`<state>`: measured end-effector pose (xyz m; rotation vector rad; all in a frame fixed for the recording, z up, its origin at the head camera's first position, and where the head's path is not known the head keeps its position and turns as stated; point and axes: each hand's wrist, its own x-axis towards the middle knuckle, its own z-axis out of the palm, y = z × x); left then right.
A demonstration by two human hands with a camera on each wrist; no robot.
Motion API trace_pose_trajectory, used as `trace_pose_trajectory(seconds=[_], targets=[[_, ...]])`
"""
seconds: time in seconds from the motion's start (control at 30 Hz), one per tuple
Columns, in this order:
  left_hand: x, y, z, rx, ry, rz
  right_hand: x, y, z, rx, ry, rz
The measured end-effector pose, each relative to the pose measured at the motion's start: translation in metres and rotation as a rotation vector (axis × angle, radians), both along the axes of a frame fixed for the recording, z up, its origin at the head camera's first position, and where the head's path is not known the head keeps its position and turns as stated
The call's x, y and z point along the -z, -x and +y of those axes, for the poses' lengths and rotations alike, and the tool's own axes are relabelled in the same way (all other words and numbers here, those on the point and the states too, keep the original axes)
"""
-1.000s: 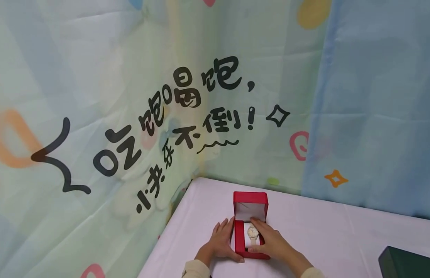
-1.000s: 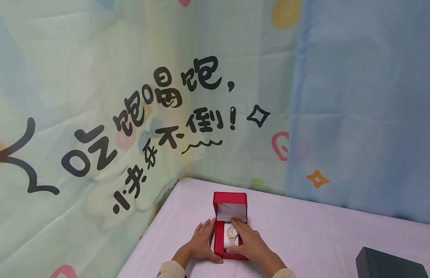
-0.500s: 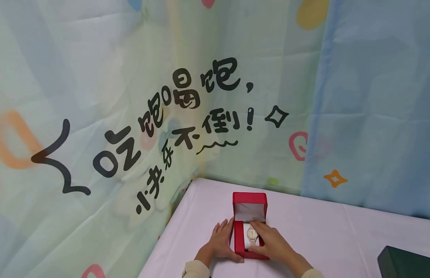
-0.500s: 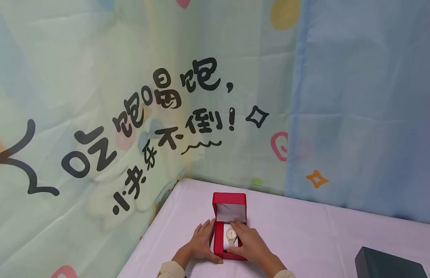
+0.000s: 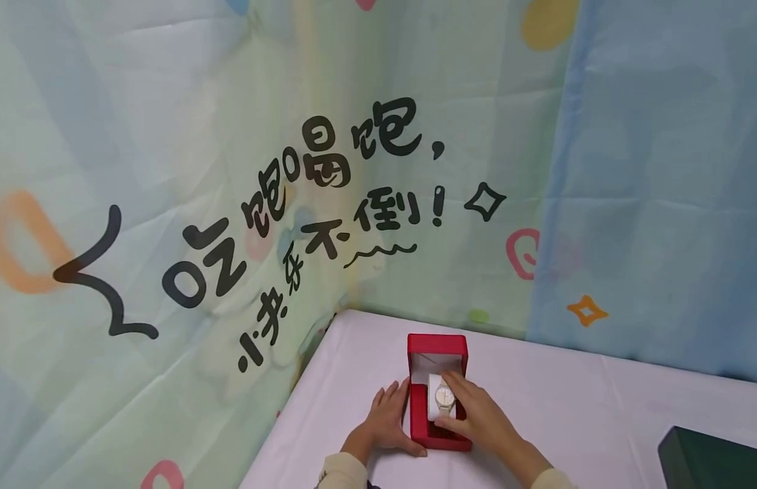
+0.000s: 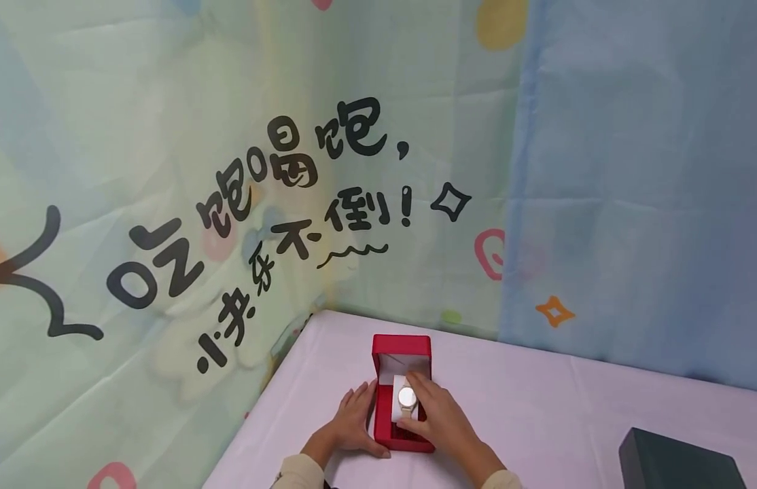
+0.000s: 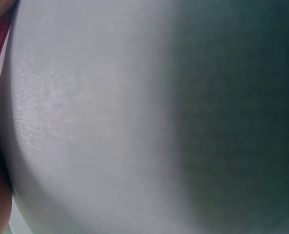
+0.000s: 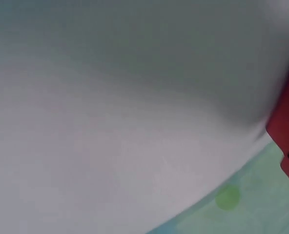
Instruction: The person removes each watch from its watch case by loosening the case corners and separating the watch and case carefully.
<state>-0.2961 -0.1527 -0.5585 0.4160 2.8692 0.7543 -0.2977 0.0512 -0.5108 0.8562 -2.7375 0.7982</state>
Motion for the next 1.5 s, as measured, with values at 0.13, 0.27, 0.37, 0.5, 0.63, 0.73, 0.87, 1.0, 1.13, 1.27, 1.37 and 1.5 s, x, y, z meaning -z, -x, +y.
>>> trace_pose_trajectory(seconds=[0.13, 0.27, 0.37, 0.5, 0.63, 0.73, 0.87, 1.0, 1.13, 1.27, 1.37, 1.5], targets=[[0.000, -0.002, 0.004, 0.013, -0.005, 0.009, -0.012, -0.007, 0.010, 0.028, 0.042, 0.032], [0.003, -0.004, 0.005, 0.020, -0.015, 0.014, -0.020, -0.017, 0.023, 0.060, 0.081, 0.030], [0.005, -0.007, 0.004, 0.014, -0.034, 0.001, -0.023, -0.023, 0.034, 0.085, 0.092, 0.022], [0.005, -0.011, 0.004, 0.008, -0.061, -0.004, -0.028, -0.029, 0.049, 0.107, 0.093, 0.047], [0.004, -0.021, 0.004, 0.001, -0.062, -0.012, -0.032, -0.034, 0.063, 0.124, 0.094, 0.080], [0.002, -0.030, 0.003, -0.014, -0.088, -0.035, -0.033, -0.037, 0.071, 0.127, 0.092, 0.081], [-0.004, -0.039, 0.002, -0.045, -0.216, -0.032, -0.034, -0.042, 0.077, 0.128, 0.086, 0.060], [-0.015, -0.045, 0.011, -0.076, -0.291, -0.003, -0.036, -0.047, 0.082, 0.137, 0.088, 0.056], [-0.036, -0.049, 0.026, 0.015, -0.207, 0.128, -0.038, -0.049, 0.082, 0.144, 0.090, 0.039], [-0.051, -0.053, 0.047, 0.176, -0.053, 0.293, -0.039, -0.055, 0.081, 0.126, 0.089, 0.028], [-0.059, -0.054, 0.063, 0.235, -0.064, 0.252, -0.039, -0.059, 0.080, 0.096, 0.095, 0.045], [-0.067, -0.052, 0.077, 0.264, -0.187, 0.116, -0.037, -0.065, 0.078, 0.063, 0.097, 0.037]])
